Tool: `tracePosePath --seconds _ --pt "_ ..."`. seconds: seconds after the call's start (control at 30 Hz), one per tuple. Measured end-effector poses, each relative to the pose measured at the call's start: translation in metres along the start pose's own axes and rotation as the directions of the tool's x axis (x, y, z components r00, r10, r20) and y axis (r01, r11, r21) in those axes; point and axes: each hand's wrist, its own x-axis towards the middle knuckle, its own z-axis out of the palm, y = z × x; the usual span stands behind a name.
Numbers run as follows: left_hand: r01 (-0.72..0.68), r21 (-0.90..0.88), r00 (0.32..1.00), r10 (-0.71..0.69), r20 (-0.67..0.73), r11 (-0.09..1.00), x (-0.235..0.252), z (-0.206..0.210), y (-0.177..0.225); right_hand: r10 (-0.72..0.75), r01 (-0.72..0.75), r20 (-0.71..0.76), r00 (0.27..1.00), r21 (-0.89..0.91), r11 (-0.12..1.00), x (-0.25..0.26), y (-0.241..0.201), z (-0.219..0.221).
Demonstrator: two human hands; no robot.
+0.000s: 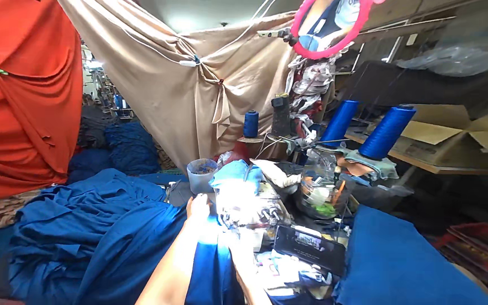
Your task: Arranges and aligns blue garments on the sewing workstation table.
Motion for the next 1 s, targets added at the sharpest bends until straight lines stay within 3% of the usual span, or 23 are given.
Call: tracePosePath --seconds 0.03,0.1,0.13,0.17,0.2,0.23,0.3,0.4,0.5,0.57,0.63,0.7,0.8,0.9,1.0 --pt "-0.008 0.05 1.0 0.009 -0.007 0.999 -0.002 -0.003 0.003 -0.014 0.015 0.007 1.0 -0.041 0.999 -0.003 0.001 -0.002" --pt "-0.147 0.059 0.966 0.156 -0.204 0.987 -0.019 -0.004 -0.004 -0.033 0.038 0.022 0.999 -0.244 0.969 -0.011 0.01 -0.013" --pt "-0.272 0.045 0.885 0.268 -0.381 0.961 -0.032 -0.003 -0.015 -0.051 0.07 0.069 0.996 -0.324 0.944 -0.018 0.015 -0.021" --pt "-0.398 0.06 0.748 0.362 -0.556 0.915 -0.051 -0.002 -0.03 -0.077 0.109 0.106 0.991 -0.345 0.932 -0.026 0.022 -0.03" --pt "-0.497 0.071 0.613 0.408 -0.677 0.865 -0.075 -0.002 -0.049 -0.102 0.139 0.13 0.986 -0.322 0.937 -0.033 0.032 -0.038" --pt "-0.57 0.052 0.521 0.41 -0.749 0.82 -0.105 -0.003 -0.072 -0.134 0.169 0.142 0.981 -0.28 0.945 -0.04 0.045 -0.045" --pt "-0.598 -0.046 0.497 0.325 -0.805 0.8 -0.175 -0.001 -0.131 -0.163 0.201 0.186 0.969 -0.211 0.957 -0.051 0.061 -0.06" --pt "-0.335 -0.274 0.556 -0.046 -0.83 0.902 -0.27 0.017 -0.233 -0.144 0.206 0.281 0.949 -0.205 0.957 -0.059 0.069 -0.076" --pt "0.058 -0.497 0.537 -0.447 -0.715 0.866 -0.348 0.036 -0.303 -0.065 0.15 0.362 0.93 -0.212 0.966 -0.056 0.066 -0.079" --pt "0.27 -0.652 0.549 -0.67 -0.5 0.708 -0.371 0.045 -0.321 -0.053 0.132 0.395 0.917 -0.176 0.975 -0.051 0.066 -0.077" --pt "0.445 -0.731 0.556 -0.799 -0.227 0.518 -0.368 0.059 -0.329 -0.055 0.121 0.424 0.904 -0.129 0.984 -0.049 0.064 -0.076" --pt "0.513 -0.786 0.552 -0.834 -0.005 0.345 -0.349 0.084 -0.333 -0.052 0.105 0.437 0.898 -0.099 0.989 -0.049 0.062 -0.075" --pt "0.521 -0.841 0.537 -0.822 0.19 0.146 -0.313 0.123 -0.32 -0.017 0.066 0.431 0.902 -0.099 0.993 -0.05 0.061 -0.078" --pt "0.565 -0.821 0.563 -0.763 0.318 0.074 -0.286 0.145 -0.293 -0.003 0.042 0.412 0.911 -0.085 0.995 -0.052 0.063 -0.077" --pt "0.567 -0.813 0.565 -0.78 0.269 0.131 -0.284 0.151 -0.267 0.026 0.028 0.419 0.908 -0.123 0.992 -0.055 0.059 -0.074"
